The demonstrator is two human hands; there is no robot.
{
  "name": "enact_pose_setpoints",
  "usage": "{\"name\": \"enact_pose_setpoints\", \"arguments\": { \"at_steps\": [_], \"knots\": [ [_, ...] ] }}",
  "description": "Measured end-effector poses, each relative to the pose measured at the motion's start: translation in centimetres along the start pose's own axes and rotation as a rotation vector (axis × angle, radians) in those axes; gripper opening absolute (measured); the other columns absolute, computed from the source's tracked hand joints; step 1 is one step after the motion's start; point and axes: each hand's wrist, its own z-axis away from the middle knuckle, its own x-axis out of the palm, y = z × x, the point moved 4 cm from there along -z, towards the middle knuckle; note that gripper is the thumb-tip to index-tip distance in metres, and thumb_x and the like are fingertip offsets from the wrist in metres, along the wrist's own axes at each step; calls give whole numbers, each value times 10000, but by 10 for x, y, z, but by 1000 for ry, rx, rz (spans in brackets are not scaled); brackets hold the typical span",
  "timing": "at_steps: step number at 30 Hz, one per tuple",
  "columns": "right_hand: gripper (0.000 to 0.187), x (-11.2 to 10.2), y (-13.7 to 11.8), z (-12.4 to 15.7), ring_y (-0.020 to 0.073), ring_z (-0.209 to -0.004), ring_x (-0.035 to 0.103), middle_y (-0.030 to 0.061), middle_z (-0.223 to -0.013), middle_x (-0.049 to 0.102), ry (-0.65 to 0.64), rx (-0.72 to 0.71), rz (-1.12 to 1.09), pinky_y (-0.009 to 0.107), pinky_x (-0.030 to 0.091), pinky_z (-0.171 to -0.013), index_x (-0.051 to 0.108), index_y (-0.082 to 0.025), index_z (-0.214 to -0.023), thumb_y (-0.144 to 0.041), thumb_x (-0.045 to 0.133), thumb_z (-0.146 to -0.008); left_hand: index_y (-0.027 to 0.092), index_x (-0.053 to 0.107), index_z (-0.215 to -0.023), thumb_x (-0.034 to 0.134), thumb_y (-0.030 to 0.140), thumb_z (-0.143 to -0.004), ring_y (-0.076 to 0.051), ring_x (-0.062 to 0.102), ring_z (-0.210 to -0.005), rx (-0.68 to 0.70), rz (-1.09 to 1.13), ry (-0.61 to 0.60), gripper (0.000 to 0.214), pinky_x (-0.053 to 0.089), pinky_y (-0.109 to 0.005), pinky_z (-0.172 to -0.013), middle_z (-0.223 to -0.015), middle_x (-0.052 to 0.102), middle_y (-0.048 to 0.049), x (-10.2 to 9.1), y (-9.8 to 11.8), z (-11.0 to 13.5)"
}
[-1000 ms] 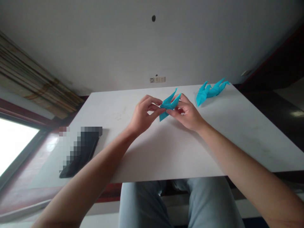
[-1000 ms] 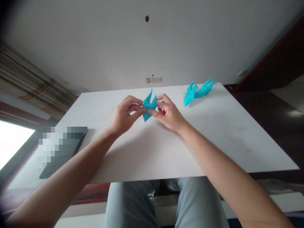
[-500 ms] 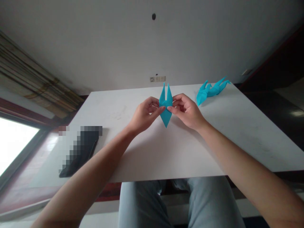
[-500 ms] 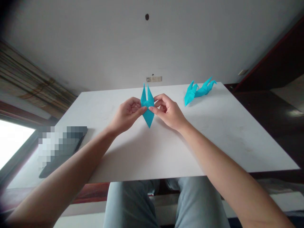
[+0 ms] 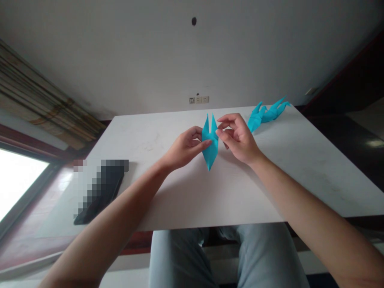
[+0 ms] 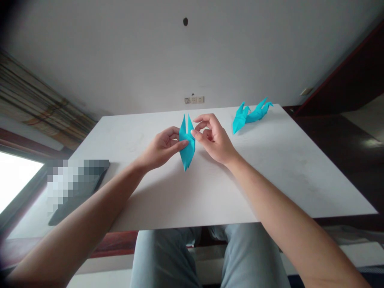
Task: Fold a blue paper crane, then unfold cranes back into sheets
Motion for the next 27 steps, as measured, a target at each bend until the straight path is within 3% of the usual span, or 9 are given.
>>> {"name": "enact_pose_setpoints", "arguments": {
  "at_steps": [2,5,11,17,23,27],
  "knots": [
    [509,0,0,0,168,-806,628,44,-1137,686,17,-4,6,279,474,-533,637,-315,-1226,-674,881,-960,197,711,-1120,922,521,-972,-159,762,-844,2,-24,-13,414,621,-265,-718,-1015,770,-53,1,1,1],
    [524,0,2,0,136,-711,580,21,-1105,693,9,26,-7,277,467,-529,632,-317,-1223,-665,903,-941,198,710,-1103,911,536,-979,-152,757,-812,21,-57,-9,413,605,-257,-686,-1039,778,-59,0,0,2],
    [473,6,7,3,124,-647,532,-22,-882,692,-140,104,18,287,431,-570,699,-268,-1018,-671,926,-921,199,714,-1118,894,528,-1000,-154,774,-850,66,-118,23,393,612,-263,-741,-1056,809,-70,-2,-1,3],
    [499,8,-2,3,147,-699,568,-11,-839,688,-189,126,19,283,454,-590,727,-248,-963,-703,923,-899,202,687,-1078,964,580,-922,-125,726,-746,36,-49,35,494,566,-242,-648,-1040,793,-61,0,3,2],
    [570,9,-11,3,135,-678,529,-38,-829,669,-220,97,-28,276,489,-596,721,-270,-997,-654,1055,-741,217,666,-1103,953,658,-911,-221,828,-1037,45,110,-24,560,682,-340,-886,-1145,836,-102,3,4,-2],
    [542,8,-11,4,127,-673,516,-40,-827,661,-207,71,-42,274,486,-606,727,-264,-985,-640,1049,-763,218,638,-1106,946,627,-936,-228,844,-1063,43,158,-76,539,686,-352,-914,-1128,849,-101,5,3,-2]
  ]
}}
